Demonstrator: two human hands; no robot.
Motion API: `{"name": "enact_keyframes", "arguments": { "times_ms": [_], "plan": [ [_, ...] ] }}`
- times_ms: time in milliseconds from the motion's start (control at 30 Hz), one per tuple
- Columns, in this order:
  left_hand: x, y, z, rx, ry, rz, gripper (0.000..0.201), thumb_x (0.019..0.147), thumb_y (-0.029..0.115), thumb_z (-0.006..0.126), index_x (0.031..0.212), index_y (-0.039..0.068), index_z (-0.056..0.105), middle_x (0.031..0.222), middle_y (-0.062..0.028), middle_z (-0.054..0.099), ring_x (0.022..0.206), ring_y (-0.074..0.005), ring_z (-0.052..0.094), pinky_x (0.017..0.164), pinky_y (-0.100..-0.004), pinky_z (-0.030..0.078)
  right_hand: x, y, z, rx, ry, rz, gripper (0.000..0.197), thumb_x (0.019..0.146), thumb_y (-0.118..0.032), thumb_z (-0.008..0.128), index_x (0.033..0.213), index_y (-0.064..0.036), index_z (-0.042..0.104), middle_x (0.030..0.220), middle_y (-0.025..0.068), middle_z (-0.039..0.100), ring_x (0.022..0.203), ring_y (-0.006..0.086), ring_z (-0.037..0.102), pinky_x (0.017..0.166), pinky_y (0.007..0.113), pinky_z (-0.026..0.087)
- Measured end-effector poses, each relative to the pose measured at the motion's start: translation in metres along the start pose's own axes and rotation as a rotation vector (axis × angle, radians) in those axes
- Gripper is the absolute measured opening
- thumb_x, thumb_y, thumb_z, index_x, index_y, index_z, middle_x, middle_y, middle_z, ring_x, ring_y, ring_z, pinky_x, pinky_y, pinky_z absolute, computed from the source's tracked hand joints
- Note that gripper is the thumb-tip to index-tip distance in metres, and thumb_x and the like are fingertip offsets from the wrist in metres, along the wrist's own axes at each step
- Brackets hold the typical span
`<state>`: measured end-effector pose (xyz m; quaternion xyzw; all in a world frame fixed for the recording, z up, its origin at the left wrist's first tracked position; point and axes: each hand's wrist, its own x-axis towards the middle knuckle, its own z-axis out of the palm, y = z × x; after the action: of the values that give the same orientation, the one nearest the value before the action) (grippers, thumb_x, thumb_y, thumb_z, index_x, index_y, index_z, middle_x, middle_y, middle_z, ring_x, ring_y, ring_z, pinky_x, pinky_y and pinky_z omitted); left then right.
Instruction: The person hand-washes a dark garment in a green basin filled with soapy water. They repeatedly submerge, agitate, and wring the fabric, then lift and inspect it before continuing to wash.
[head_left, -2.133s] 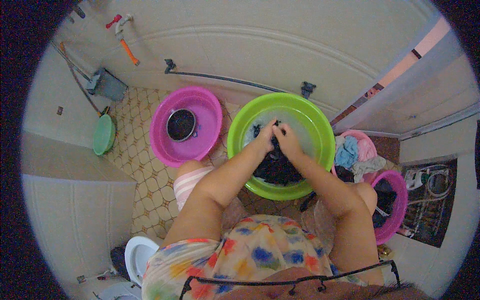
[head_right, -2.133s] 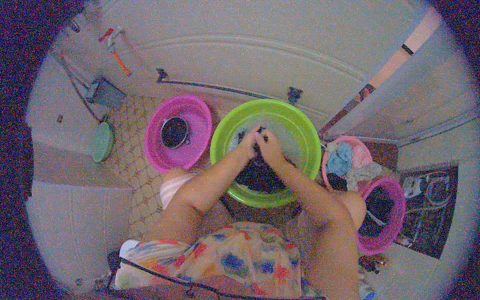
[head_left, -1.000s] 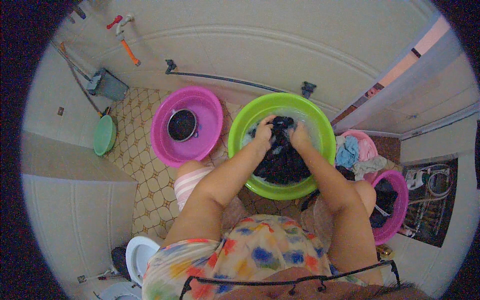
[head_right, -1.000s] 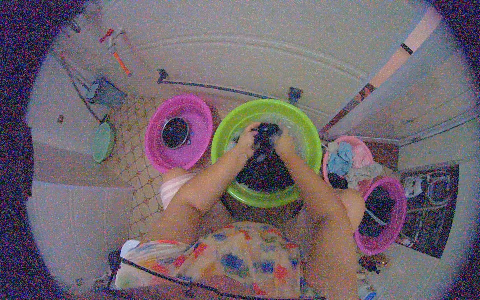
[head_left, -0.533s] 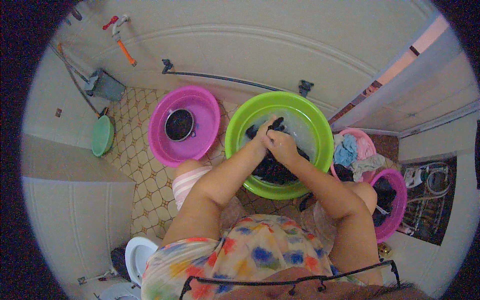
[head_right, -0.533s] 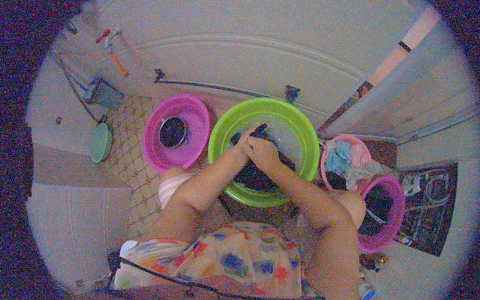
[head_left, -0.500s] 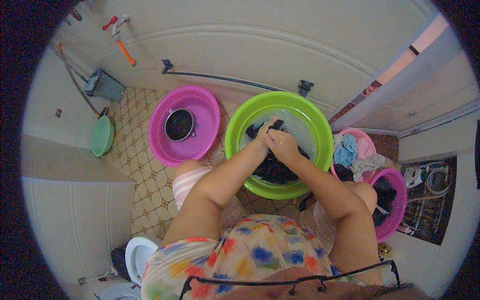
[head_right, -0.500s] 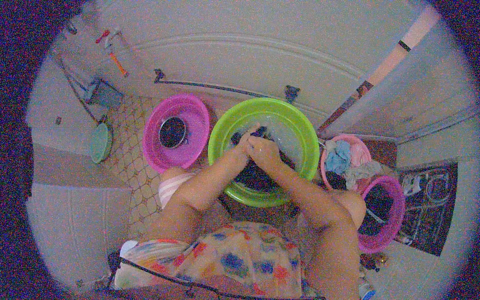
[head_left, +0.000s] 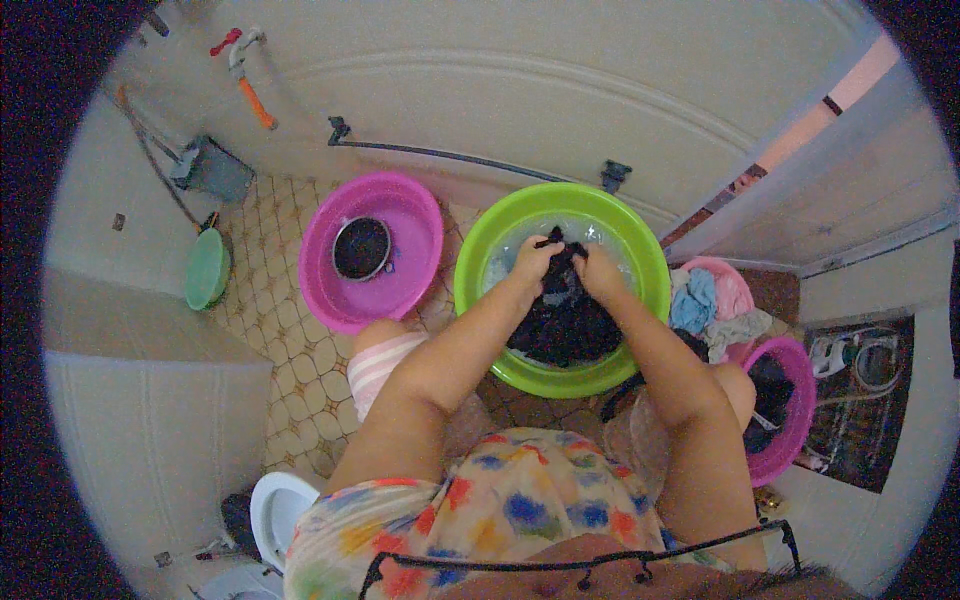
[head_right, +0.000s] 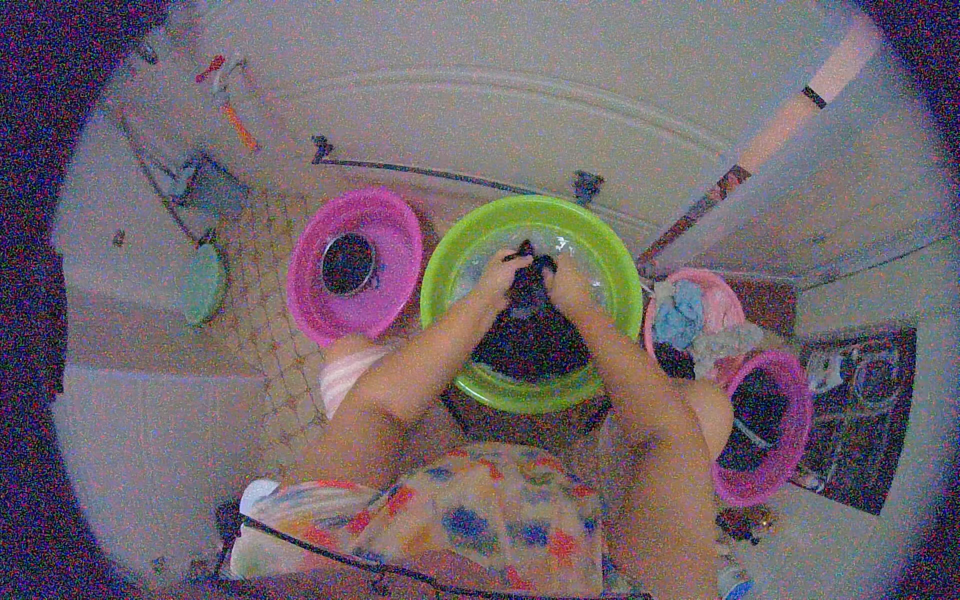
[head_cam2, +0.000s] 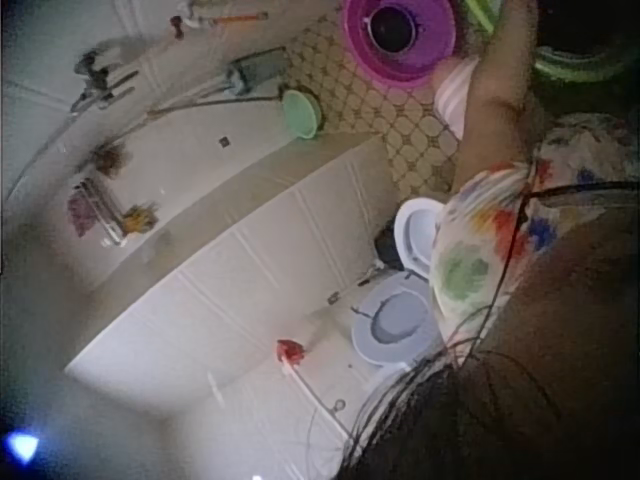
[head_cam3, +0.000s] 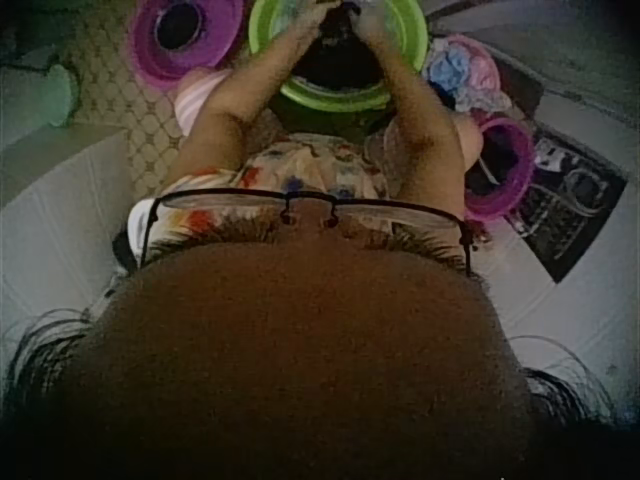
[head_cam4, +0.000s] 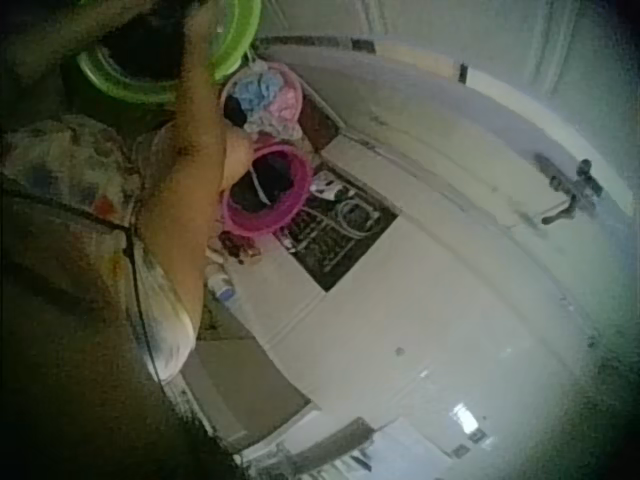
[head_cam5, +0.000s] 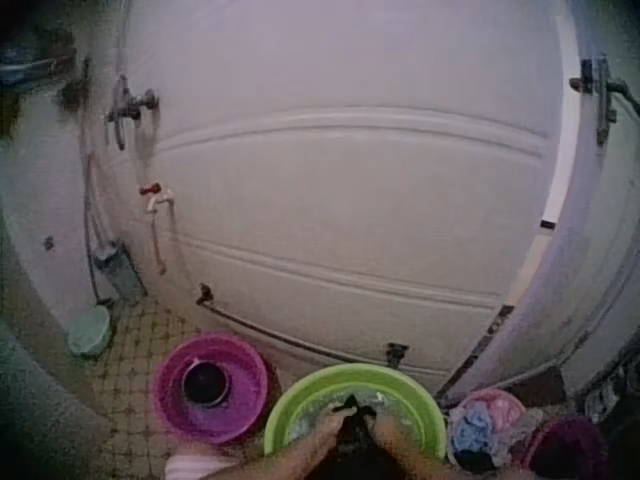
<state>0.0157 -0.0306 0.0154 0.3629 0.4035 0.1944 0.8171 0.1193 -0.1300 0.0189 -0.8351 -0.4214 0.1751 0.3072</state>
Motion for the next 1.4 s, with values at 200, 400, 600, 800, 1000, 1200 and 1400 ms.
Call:
{"name": "enact_keyframes", "arguments": {
  "times_ms": [200,400,600,800,1000,1200,1400],
  "plan": [
    [0.028,-0.019,-0.023,-0.169,0.028,0.012,0.020,0.082,0.012,0.044,0.099,0.008,0.054,0.087,-0.0123,0.060,0.076,-0.0263,0.058,0.065,-0.0385,0.050,-0.002,0.009,0.004,-0.036,-0.268,0.036,0.026,0.077,-0.015,0.055,0.096,0.0030,0.052,0.093,0.0248,0.057,0.087,0.0393,0.055,0.077,0.044,0.043],
    [-0.010,0.001,0.015,-0.294,-0.083,0.040,0.025,0.083,0.021,0.048,0.104,0.007,0.054,0.094,-0.0105,0.060,0.082,-0.0268,0.058,0.074,-0.0389,0.048,-0.004,-0.016,0.009,0.192,0.072,0.120,0.027,0.079,-0.020,0.056,0.094,0.0027,0.051,0.097,0.0231,0.056,0.088,0.0388,0.054,0.077,0.043,0.043],
    [-0.007,0.010,-0.007,-0.334,-0.384,-0.114,0.033,0.085,0.030,0.050,0.110,0.009,0.053,0.103,-0.0098,0.057,0.093,-0.0247,0.055,0.084,-0.0382,0.044,-0.049,-0.084,-0.016,0.109,0.043,-0.326,0.022,0.083,-0.024,0.051,0.084,-0.0020,0.051,0.082,0.0184,0.051,0.075,0.0363,0.053,0.067,0.045,0.043],
    [-0.006,-0.014,-0.003,-0.264,-0.509,-0.055,0.037,0.088,0.038,0.043,0.111,0.011,0.052,0.108,-0.0090,0.056,0.098,-0.0232,0.053,0.086,-0.0405,0.042,-0.048,-0.088,-0.028,-0.173,0.000,-0.535,0.020,0.084,-0.022,0.050,0.079,-0.0026,0.053,0.072,0.0183,0.048,0.070,0.0353,0.052,0.060,0.042,0.042],
    [0.003,-0.020,0.012,-0.112,-0.191,-0.247,0.045,0.088,0.047,0.037,0.112,0.011,0.050,0.114,-0.0093,0.054,0.099,-0.0262,0.051,0.083,-0.0446,0.038,-0.009,-0.042,-0.026,-0.095,0.079,-0.237,0.030,0.088,-0.028,0.042,0.084,-0.0013,0.056,0.081,0.0222,0.055,0.076,0.0394,0.053,0.067,0.047,0.041],
    [-0.017,0.024,-0.001,1.185,-0.014,0.490,0.036,0.082,0.029,0.051,0.110,0.007,0.053,0.105,-0.0199,0.056,0.097,-0.0365,0.053,0.082,-0.0416,0.042,-0.006,-0.008,-0.011,-0.046,-0.319,-0.036,0.035,0.087,-0.032,0.043,0.084,0.0004,0.056,0.080,0.0198,0.057,0.074,0.0339,0.054,0.070,0.044,0.041],
    [-0.021,0.029,-0.023,1.587,-0.232,0.247,0.029,0.080,0.027,0.050,0.095,0.005,0.062,0.093,-0.0228,0.059,0.089,-0.0359,0.057,0.079,-0.0433,0.044,-0.027,-0.045,-0.029,0.521,-0.580,0.076,0.028,0.086,-0.033,0.050,0.077,-0.0063,0.056,0.068,-0.0008,0.051,0.063,0.0101,0.046,0.061,0.026,0.038]
  ]
}}
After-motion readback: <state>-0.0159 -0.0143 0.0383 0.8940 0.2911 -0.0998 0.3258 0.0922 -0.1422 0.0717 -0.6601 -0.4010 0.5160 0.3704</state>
